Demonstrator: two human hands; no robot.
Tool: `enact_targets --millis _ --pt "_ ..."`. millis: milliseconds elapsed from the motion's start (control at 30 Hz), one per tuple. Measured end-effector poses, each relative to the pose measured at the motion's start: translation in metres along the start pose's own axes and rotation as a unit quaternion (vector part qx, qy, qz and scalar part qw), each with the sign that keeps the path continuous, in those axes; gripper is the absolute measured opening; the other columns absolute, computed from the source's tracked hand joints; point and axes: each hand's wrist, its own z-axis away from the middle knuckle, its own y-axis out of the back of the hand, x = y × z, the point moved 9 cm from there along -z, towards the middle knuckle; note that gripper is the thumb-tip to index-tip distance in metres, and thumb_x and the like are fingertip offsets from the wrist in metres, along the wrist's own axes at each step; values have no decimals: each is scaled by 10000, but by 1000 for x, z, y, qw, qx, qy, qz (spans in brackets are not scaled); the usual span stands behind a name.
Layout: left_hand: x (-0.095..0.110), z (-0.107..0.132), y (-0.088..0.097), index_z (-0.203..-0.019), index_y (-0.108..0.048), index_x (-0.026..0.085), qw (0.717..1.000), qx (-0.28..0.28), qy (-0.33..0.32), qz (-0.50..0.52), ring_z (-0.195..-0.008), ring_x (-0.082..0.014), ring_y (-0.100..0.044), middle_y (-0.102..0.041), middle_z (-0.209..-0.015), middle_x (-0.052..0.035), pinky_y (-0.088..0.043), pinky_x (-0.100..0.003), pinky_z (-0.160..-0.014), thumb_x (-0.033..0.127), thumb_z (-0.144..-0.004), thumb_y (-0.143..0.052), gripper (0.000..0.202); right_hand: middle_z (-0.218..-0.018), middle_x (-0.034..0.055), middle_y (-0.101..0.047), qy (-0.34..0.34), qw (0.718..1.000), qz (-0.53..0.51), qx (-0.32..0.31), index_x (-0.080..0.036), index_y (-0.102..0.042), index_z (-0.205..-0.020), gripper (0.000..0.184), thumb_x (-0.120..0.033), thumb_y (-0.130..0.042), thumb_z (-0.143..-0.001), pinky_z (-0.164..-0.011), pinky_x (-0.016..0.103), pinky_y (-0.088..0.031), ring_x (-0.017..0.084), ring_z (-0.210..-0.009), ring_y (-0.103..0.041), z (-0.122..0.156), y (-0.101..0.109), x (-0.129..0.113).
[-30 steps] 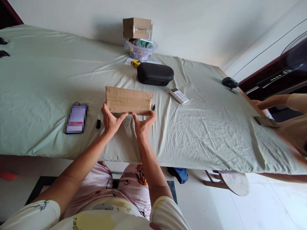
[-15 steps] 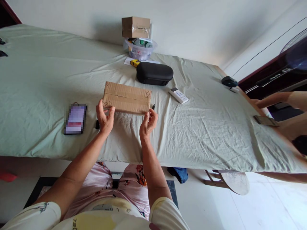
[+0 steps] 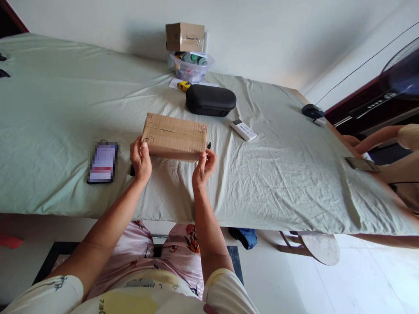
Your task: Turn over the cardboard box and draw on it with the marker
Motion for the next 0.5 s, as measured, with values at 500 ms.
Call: enact_targets --millis 500 --pt "-16 -1 -8 -1171 -595 220 998 -32 49 -38 -1096 -223 -678 -709 -1219 -136 -593 -306 -817 456 -1014 -539 289 -913 11 -612 -78 993 -88 -22 -227 -607 -986 386 -609 -608 -926 -751 272 -501 129 -804 -567 -6 -15 37"
